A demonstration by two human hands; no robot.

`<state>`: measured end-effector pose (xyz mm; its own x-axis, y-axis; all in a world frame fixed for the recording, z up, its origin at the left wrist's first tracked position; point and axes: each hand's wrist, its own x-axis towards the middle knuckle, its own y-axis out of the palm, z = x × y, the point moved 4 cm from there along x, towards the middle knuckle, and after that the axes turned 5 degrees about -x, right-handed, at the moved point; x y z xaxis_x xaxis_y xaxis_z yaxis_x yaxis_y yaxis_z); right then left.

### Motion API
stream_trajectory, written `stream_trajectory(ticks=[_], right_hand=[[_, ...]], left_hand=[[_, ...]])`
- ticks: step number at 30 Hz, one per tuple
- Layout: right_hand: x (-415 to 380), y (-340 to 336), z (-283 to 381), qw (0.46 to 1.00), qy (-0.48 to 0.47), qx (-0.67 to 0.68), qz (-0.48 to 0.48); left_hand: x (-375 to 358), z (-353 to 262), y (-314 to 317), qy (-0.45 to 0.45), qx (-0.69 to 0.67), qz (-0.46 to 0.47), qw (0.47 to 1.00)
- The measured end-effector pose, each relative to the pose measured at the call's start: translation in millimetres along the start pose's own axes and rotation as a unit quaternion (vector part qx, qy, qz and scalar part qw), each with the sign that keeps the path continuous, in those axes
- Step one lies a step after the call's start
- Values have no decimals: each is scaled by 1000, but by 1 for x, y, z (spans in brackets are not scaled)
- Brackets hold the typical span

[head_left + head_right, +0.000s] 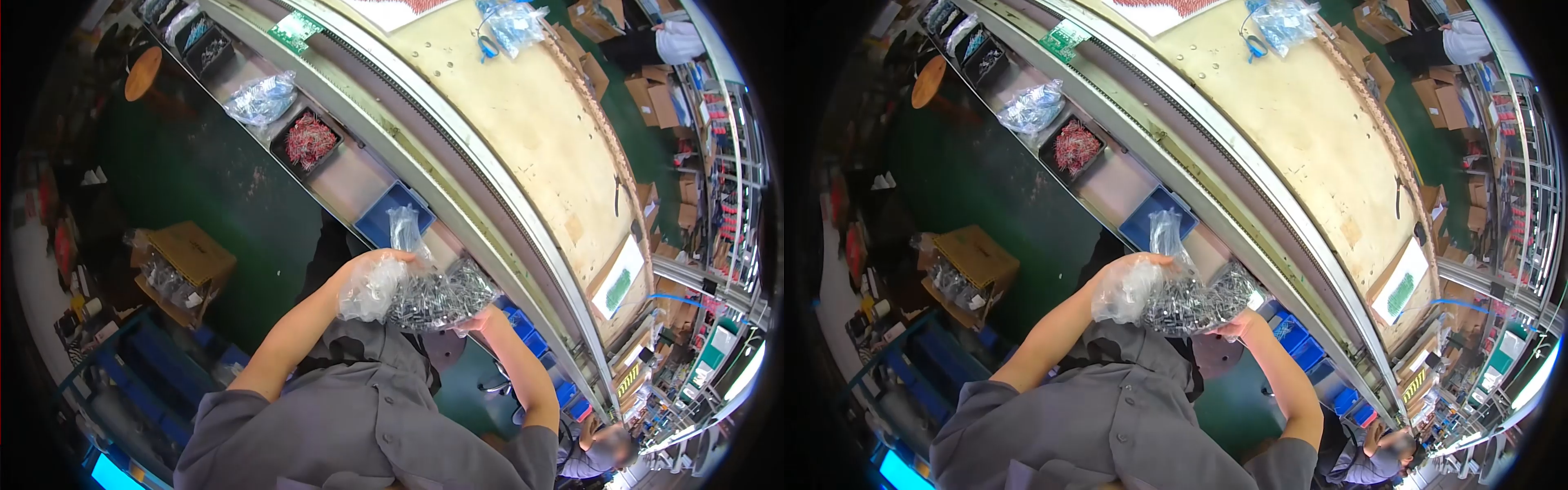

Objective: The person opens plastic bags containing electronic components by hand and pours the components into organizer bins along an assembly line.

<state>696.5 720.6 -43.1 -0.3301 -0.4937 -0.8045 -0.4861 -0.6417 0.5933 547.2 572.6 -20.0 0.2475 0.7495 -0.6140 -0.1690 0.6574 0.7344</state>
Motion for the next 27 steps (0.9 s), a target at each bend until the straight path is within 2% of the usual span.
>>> stream_trajectory(ticks=[1,3,4,5,6,7,8,9,11,12,13,14,15,16,17,18,19,21,22,24,25,26,27], right_hand=[[4,-3,3,1000,-5,9,0],[9,-11,13,1000,1,21,-10],[9,-1,21,999,-5,51,-18],[10,8,27,996,-12,81,-25],[12,16,36,996,-14,82,17],[12,19,41,996,-16,91,-9],[16,25,45,994,-18,99,-35],[25,29,47,997,-58,31,-37],[35,38,54,996,-53,77,8],[37,39,58,995,-63,78,-8],[39,38,61,996,-70,44,-34],[41,35,63,995,-77,9,-59],[46,24,65,990,-115,-59,-63],[40,37,70,990,-113,-58,-63],[30,50,80,957,-157,-224,-96],[19,67,90,894,-196,-384,-125],[13,78,93,894,-194,-384,-126],[6,88,92,880,-104,-437,-153],[5,92,96,780,-265,-545,-155],[0,93,92,726,-294,-593,-188],[-4,96,93,792,-205,-537,-206],[-5,95,92,793,-202,-537,-206],[-6,93,92,797,-196,-531,-210]], left_hand=[[2,-7,-3,-2,-3,1,1000],[16,-18,-35,-42,86,-61,994],[37,-22,-70,-152,39,236,959],[32,-23,-64,-92,132,174,972],[24,-22,-56,-31,222,108,968],[21,-17,-61,-39,204,135,969],[18,-16,-71,-30,200,122,972],[14,-17,-73,-21,197,109,974],[7,-19,-75,-24,198,90,976],[7,-20,-83,-33,164,91,982],[9,-20,-90,-42,129,93,986],[14,-22,-89,-10,136,151,979],[23,-22,-100,-11,134,151,979],[34,-21,-116,-25,147,112,982],[44,-20,-132,-38,161,72,984],[30,-22,-108,-18,140,80,987],[30,-23,-105,-18,139,80,987],[31,-27,-96,-15,155,131,979],[32,-29,-91,-8,149,137,979],[38,-32,-85,19,153,116,981],[34,-35,-75,43,158,94,982],[29,-39,-69,27,179,54,982],[35,-37,-69,31,155,62,986]])
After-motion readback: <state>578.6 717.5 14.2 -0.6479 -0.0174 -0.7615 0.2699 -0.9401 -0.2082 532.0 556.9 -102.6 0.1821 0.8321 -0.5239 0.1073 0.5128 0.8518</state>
